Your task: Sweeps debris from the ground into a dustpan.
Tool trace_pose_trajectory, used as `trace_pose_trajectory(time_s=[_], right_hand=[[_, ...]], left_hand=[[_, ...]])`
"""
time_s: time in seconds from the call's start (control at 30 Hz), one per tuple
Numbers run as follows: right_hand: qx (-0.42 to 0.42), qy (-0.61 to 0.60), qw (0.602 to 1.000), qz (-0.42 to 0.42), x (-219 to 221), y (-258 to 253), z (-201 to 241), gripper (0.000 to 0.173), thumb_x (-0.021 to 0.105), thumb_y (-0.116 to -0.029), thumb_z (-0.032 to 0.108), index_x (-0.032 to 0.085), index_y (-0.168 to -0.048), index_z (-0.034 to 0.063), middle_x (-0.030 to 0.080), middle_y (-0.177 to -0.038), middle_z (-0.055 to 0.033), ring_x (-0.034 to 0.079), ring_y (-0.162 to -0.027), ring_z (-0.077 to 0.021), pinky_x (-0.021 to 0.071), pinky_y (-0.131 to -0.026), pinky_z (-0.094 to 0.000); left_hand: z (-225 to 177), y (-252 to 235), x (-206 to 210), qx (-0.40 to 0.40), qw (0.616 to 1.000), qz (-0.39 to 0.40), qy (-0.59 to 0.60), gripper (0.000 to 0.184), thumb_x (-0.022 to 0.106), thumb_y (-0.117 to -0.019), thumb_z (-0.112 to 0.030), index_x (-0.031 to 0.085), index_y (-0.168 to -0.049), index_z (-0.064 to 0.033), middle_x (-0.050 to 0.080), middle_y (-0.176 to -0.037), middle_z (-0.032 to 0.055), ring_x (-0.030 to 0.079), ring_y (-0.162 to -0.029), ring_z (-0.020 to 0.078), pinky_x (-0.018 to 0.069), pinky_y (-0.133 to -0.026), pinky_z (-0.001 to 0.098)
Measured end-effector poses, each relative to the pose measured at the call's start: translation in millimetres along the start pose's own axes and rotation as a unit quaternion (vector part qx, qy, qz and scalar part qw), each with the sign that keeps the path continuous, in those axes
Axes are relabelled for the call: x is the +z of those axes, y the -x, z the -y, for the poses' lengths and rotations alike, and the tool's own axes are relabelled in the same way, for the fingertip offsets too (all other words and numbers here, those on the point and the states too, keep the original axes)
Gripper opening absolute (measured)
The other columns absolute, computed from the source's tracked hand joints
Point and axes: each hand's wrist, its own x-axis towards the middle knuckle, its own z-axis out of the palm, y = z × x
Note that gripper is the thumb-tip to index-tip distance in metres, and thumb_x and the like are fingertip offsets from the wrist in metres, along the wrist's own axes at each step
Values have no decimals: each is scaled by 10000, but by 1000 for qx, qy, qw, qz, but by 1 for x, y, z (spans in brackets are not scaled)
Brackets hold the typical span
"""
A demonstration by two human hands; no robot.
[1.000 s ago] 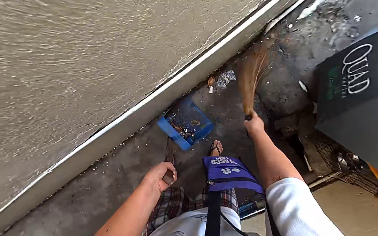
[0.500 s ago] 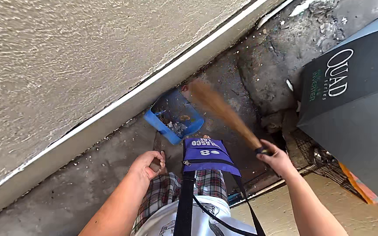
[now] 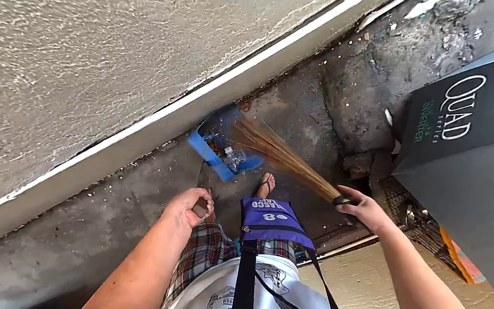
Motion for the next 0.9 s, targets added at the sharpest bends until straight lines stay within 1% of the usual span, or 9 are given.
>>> trace_pose_trajectory(time_s=[0.07, 0.17, 0.23, 0.33, 0.43, 0.5, 0.57, 0.7, 0.9], right_hand=[[-28, 51, 993, -103, -20, -6, 8, 669, 762, -885, 234, 511, -1500, 154, 698, -1109, -147, 682, -766, -230, 591, -652, -438], [-18, 143, 965, -221, -22, -68, 40, 696, 755, -937, 291, 455, -1551, 162, 626, -1326, -267, 624, -1189, -439, 469, -996, -668], [-8, 175, 957, -230, 0, -122, 52, 702, 733, -920, 272, 447, -1553, 167, 631, -1304, -287, 617, -1186, -490, 465, -973, -721], [-21, 272, 954, -120, 69, -162, 50, 706, 706, -903, 199, 435, -1554, 162, 671, -1218, -284, 660, -1104, -493, 511, -910, -718], [-58, 369, 927, 39, 130, -145, 38, 699, 717, -907, 247, 445, -1547, 182, 694, -1183, -247, 673, -1094, -450, 522, -916, -680], [-84, 404, 905, 103, 128, -108, 33, 631, 628, -984, 281, 418, -1579, 282, 667, -1292, -198, 635, -1204, -409, 488, -1007, -647], [-106, 376, 917, 82, 95, -60, 25, 625, 684, -931, 261, 505, -1526, 332, 670, -1333, -136, 630, -1240, -344, 480, -1046, -614], [-52, 201, 978, -23, 29, 7, 3, 714, 835, -825, 187, 551, -1480, 202, 660, -1314, -158, 665, -1149, -296, 541, -984, -548], [27, 61, 968, -243, 65, -62, 15, 693, 727, -954, 275, 411, -1558, 153, 632, -1255, -257, 687, -881, -373, 575, -768, -574]], left_hand=[[-1, 2, 8, 4, 1000, -1, 3, 130, 519, -891, 33, 492, -978, -60, 531, -663, 75, 518, -465, 113, 452, -408, 209], [-2, 7, 20, 9, 1000, -4, 3, 166, 523, -885, 52, 488, -1003, -60, 525, -670, 77, 519, -466, 114, 458, -415, 206], [-2, 9, 24, 12, 1000, -10, 10, 163, 524, -881, 60, 490, -990, -56, 519, -653, 78, 514, -453, 114, 456, -405, 206], [-5, 11, 31, 16, 1000, -6, 19, 147, 527, -879, 48, 497, -981, -54, 522, -645, 80, 521, -454, 122, 462, -409, 212], [-5, 11, 32, 23, 1000, -4, 16, 147, 544, -875, 38, 503, -983, -52, 526, -654, 86, 520, -458, 127, 463, -416, 217], [-7, 10, 27, 35, 999, 6, -2, 159, 555, -866, 37, 506, -987, -54, 521, -663, 83, 516, -462, 128, 466, -421, 224], [-8, 6, 14, 41, 999, 21, -9, 161, 555, -864, 39, 506, -984, -57, 520, -655, 77, 514, -462, 124, 466, -425, 220], [0, -5, -17, 36, 998, 43, -6, 154, 543, -864, 41, 501, -974, -59, 508, -632, 69, 506, -450, 117, 456, -415, 210], [21, -21, -51, 55, 996, 64, -21, 145, 556, -863, 41, 511, -966, -51, 516, -624, 76, 508, -447, 129, 453, -417, 224]])
